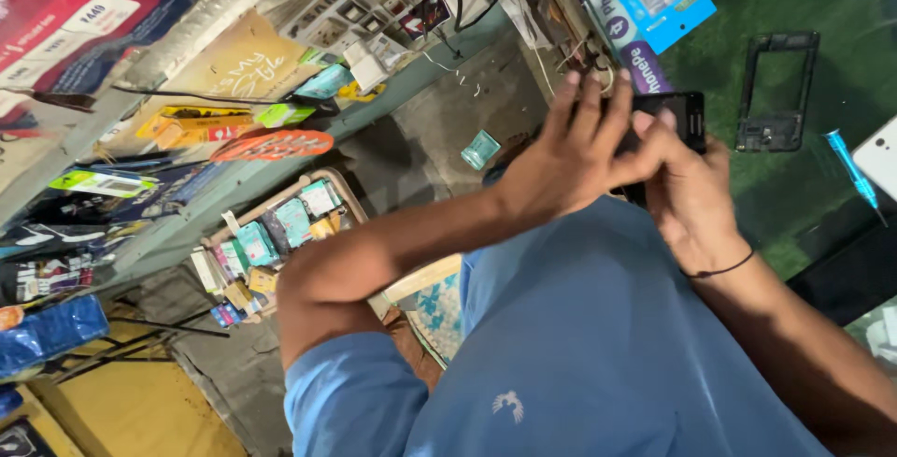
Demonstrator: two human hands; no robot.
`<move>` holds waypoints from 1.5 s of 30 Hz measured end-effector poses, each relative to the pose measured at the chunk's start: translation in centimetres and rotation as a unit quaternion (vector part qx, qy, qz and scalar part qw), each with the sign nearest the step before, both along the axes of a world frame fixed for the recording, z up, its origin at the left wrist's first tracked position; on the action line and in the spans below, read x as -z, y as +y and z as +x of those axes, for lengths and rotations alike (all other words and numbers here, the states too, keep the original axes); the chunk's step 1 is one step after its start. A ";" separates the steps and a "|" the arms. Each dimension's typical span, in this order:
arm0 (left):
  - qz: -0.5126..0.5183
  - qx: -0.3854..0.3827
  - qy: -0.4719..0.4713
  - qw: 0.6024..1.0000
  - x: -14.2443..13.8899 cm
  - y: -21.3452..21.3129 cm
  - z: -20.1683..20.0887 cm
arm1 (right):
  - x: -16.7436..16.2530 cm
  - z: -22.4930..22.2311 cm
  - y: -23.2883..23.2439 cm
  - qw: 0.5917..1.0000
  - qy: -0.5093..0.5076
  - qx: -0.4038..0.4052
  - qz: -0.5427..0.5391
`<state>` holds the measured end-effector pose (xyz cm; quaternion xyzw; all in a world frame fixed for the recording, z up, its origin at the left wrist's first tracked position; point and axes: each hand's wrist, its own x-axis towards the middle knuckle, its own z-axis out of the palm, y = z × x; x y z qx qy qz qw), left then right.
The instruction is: The person uses a screwdriver to adjust internal components of a disassembled mobile phone, then connects a charging cable to test the device. The screen lights up briefly, and the person continues to inspect the internal components while the phone remains connected to power.
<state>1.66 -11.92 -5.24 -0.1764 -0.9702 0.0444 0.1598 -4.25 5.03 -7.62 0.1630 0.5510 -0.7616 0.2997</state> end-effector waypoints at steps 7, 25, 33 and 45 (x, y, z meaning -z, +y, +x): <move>0.394 -0.002 -0.099 0.914 -2.6 -2.3 2.8 | -4.5 -0.6 2.5 0.722 0.606 -0.249 0.222; 0.474 0.246 0.057 0.844 -4.8 0.3 2.1 | -11.0 0.3 5.8 0.674 0.693 -0.221 0.127; 0.382 0.284 0.132 0.869 -5.7 -0.1 1.8 | -10.3 1.4 6.3 0.593 0.774 -0.174 0.140; 0.335 0.317 0.145 0.875 -6.7 -1.1 2.1 | -11.3 1.7 7.1 0.513 0.811 -0.230 0.162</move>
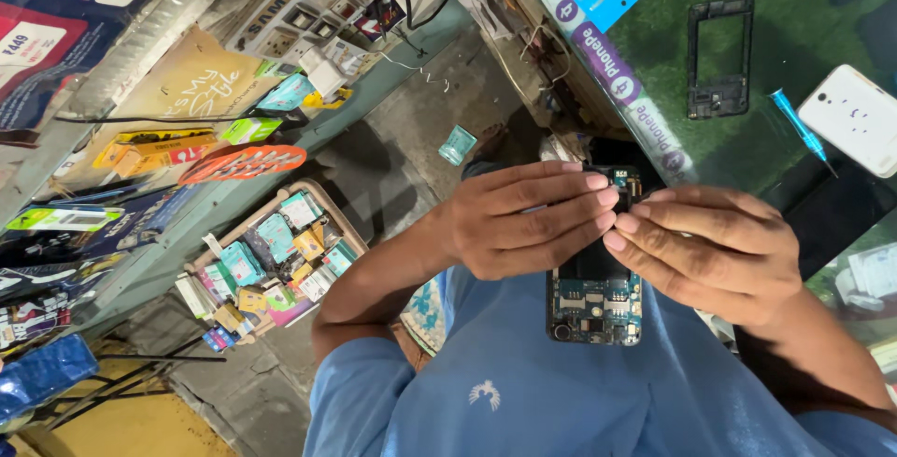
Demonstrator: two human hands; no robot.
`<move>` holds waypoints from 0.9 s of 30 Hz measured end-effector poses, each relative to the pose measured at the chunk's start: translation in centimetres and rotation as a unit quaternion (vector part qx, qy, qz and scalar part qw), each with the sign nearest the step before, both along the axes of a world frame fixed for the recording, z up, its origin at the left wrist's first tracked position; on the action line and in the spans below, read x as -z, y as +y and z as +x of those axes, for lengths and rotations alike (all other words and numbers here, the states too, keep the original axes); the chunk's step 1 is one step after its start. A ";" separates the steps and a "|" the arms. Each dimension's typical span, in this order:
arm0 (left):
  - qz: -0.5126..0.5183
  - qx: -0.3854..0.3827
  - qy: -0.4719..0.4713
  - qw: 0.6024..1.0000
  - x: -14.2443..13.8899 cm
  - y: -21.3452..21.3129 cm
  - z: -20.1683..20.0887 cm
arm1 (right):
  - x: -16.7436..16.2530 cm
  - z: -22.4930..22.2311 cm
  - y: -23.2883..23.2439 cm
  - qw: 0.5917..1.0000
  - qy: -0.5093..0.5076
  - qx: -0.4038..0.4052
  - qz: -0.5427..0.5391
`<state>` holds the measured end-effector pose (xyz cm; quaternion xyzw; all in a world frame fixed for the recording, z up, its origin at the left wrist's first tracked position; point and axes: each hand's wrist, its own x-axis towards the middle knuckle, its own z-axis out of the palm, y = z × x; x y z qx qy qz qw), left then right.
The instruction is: The person uses a screwdriver to adjust internal components of a disassembled mobile phone, then connects a charging cable to test the device. The screen lights up briefly, and the person continues to inspect the internal components while the phone remains connected to power.
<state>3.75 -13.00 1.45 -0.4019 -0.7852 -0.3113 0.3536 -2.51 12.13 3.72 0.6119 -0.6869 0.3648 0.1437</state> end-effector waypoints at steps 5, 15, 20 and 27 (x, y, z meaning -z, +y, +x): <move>-0.007 0.002 -0.003 1.000 0.2 -0.4 0.2 | -0.1 0.1 -0.3 1.000 0.005 -0.001 0.006; 0.000 0.001 -0.005 1.000 1.3 -1.1 0.3 | 0.2 -0.3 -1.0 1.000 -0.012 -0.007 0.010; 0.016 -0.004 -0.057 0.998 1.1 -1.2 0.1 | 1.0 -1.0 -2.1 1.000 -0.011 -0.020 -0.007; 0.225 -0.109 -0.289 0.924 4.2 -4.4 3.4 | 4.2 -2.0 -4.6 0.991 -0.131 0.012 -0.011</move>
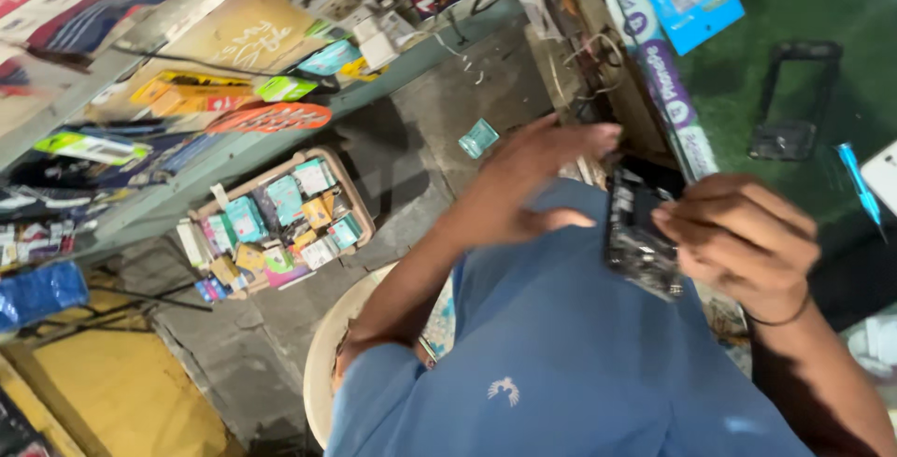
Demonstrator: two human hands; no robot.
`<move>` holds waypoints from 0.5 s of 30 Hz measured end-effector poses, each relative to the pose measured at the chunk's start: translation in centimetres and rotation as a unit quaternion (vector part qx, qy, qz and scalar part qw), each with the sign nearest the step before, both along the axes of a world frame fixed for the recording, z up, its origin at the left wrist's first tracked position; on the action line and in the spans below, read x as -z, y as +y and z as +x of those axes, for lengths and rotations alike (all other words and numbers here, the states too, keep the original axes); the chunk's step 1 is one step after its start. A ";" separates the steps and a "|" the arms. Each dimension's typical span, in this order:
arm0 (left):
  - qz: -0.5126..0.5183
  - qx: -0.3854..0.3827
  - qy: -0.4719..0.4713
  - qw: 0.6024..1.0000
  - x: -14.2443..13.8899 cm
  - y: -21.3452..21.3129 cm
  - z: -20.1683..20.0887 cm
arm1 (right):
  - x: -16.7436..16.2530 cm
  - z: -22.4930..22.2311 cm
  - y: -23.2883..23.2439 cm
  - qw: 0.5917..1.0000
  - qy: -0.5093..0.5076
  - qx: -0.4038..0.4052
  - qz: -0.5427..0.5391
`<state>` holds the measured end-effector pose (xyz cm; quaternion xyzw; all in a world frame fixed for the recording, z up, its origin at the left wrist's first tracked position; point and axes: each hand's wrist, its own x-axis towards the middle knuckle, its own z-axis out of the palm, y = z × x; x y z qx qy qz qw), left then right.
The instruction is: The person uses a screwdriver to adjust internal components of a disassembled mobile phone, then connects a charging cable to test the device. The screen lights up briefly, and the person continues to inspect the internal components while the phone remains connected to power.
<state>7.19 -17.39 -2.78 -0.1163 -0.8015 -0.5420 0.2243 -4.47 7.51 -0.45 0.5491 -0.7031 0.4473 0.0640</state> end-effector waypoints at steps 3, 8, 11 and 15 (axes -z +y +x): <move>0.346 -0.352 -0.133 0.859 6.2 -2.6 1.0 | 1.0 0.3 0.4 0.998 -0.051 0.033 0.017; 0.806 -0.152 -0.220 0.527 13.5 -1.8 -0.3 | 2.7 0.1 -0.5 0.998 -0.055 0.021 0.010; 0.691 -0.208 -0.217 0.658 13.8 -3.3 -0.6 | 3.3 0.3 -1.4 0.998 -0.062 0.007 0.021; 0.181 -0.428 -0.439 0.769 11.5 -5.8 -2.3 | 3.6 0.7 -1.8 0.999 -0.049 0.010 0.008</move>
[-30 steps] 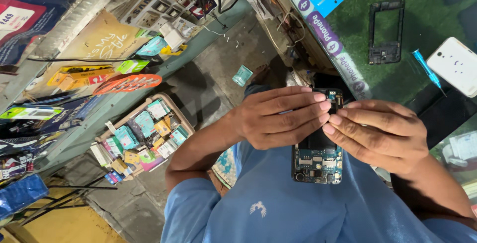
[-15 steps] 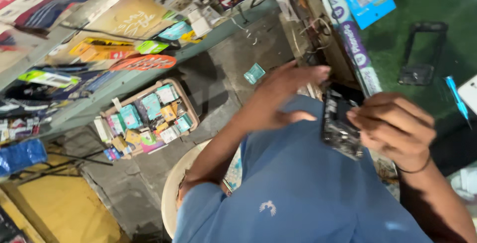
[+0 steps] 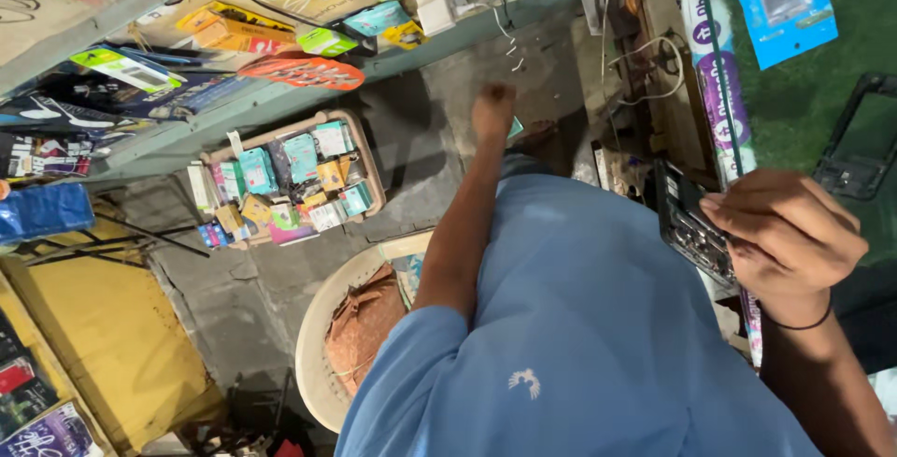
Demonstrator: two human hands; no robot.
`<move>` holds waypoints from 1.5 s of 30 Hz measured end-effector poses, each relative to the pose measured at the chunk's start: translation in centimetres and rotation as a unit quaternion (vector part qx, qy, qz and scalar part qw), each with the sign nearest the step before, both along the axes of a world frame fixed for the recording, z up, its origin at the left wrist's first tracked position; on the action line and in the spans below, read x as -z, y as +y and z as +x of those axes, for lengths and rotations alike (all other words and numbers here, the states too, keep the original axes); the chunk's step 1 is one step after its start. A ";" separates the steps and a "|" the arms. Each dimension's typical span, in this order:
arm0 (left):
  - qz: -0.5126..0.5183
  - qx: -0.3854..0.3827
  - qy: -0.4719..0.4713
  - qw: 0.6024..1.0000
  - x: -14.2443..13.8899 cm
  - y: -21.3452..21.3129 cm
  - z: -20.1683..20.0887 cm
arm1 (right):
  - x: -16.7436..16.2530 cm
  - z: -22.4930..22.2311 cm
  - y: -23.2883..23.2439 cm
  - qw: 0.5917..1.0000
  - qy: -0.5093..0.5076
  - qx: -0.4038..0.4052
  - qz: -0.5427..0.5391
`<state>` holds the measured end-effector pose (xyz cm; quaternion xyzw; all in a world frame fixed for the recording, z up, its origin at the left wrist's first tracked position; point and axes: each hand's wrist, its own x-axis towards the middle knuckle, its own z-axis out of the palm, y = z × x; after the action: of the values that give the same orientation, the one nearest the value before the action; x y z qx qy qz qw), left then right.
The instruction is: The person uses a screwdriver to adjust internal components of a disassembled mobile phone, then connects a charging cable to test the device. The screen lights up briefly, and the person continues to inspect the internal components while the phone remains connected to power.
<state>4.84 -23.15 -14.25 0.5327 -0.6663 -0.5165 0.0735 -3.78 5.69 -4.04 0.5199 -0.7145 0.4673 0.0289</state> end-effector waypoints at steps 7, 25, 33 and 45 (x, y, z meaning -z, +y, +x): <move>-0.662 0.426 -0.204 0.581 -1.3 -3.4 -5.6 | 0.3 -0.7 0.1 1.000 0.007 0.007 0.005; -0.142 0.564 -0.348 0.735 6.0 3.6 10.3 | 0.0 -1.0 2.1 0.995 -0.012 0.087 0.041; -0.038 0.526 -0.257 0.809 4.2 8.4 13.2 | -1.1 -1.4 1.8 0.998 -0.021 0.060 0.026; -0.199 0.591 -0.222 0.750 3.7 5.7 13.9 | -1.1 -1.2 3.1 0.993 -0.113 0.022 0.016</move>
<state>18.73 -17.44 -17.98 0.1060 -0.9333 -0.1805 -0.2917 -4.96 8.76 -2.91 0.4482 -0.7322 0.5103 -0.0497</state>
